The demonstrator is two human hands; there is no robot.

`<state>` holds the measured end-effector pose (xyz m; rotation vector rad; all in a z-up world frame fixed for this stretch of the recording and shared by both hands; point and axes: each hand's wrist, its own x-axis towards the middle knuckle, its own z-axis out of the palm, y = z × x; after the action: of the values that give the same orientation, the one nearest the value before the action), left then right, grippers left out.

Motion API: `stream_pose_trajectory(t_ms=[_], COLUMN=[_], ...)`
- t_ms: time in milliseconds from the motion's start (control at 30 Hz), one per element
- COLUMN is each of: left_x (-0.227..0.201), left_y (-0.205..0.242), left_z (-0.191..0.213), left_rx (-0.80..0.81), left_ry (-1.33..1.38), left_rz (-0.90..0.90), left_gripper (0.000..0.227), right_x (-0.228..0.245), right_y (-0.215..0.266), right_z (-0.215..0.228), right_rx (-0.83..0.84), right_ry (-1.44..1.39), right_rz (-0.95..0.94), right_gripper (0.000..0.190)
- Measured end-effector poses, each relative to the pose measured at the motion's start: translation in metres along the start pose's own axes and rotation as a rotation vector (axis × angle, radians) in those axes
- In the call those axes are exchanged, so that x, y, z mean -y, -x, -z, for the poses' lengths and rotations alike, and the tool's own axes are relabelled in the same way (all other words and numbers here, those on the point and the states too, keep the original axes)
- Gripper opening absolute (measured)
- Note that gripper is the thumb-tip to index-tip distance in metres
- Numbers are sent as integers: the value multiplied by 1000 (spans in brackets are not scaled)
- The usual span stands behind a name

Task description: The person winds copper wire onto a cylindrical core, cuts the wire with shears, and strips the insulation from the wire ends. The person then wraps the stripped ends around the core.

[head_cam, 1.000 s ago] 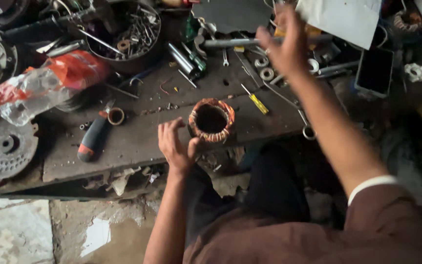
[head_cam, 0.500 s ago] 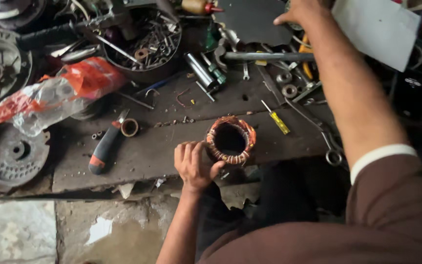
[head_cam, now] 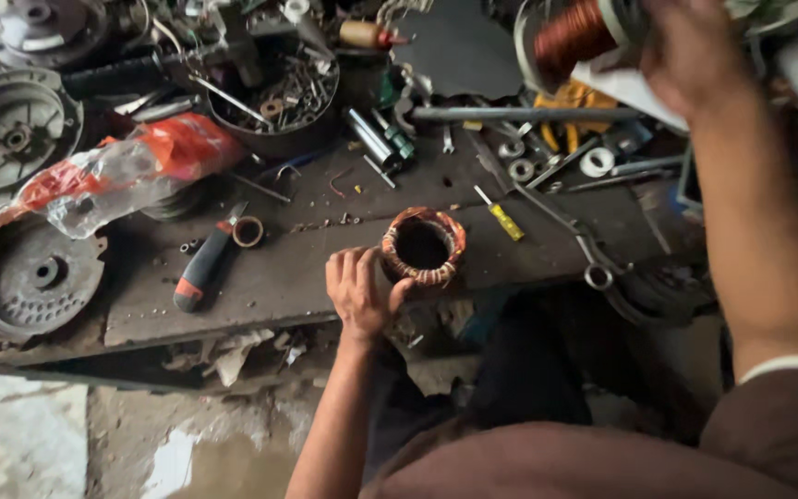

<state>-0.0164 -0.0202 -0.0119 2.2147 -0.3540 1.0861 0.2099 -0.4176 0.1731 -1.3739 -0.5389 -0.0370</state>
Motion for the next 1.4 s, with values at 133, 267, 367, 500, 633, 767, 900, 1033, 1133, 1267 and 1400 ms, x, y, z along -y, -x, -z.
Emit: stream_pose_trajectory(t_ms=[133, 267, 367, 500, 633, 767, 900, 1033, 1133, 1267, 1400], left_x=[-1, -26, -65, -117, -138, -135, -125, -123, -130, -134, -131], left_y=[2, -6, -1, 15, 26, 38, 58, 63, 68, 73, 75], left_z=[2, 14, 26, 30, 42, 62, 72, 74, 73, 69, 71], left_rx=[-25, -72, -83, 275, 366, 473, 594, 515, 469, 367, 327], left_ry=[19, 140, 341, 989, 973, 956, 977, 850, 808, 729, 732], left_rz=[-8, 42, 14, 227, 191, 265, 292, 274, 272, 272, 353], left_gripper=[63, 57, 61, 94, 88, 78, 66, 63, 63, 64, 62], right_x=[40, 45, 28, 7, -16, -26, -41, -58, -63, -67, -73], right_y=[92, 163, 210, 264, 293, 309, 332, 342, 345, 346, 352], right_z=[-40, -77, -97, -120, -147, -163, -178, -184, -180, -173, -176], right_rx=[-75, -98, -170, 135, 153, 234, 321, 255, 221, 224, 256], right_ry=[-96, -118, -399, 66, -345, -505, -560, -411, -402, -423, -512], right_rz=[-178, -233, -298, -99, -319, -409, -416, -518, -567, -542, -533], right_gripper=[31, 33, 27, 39, 32, 45, 66, 66, 70, 72, 81])
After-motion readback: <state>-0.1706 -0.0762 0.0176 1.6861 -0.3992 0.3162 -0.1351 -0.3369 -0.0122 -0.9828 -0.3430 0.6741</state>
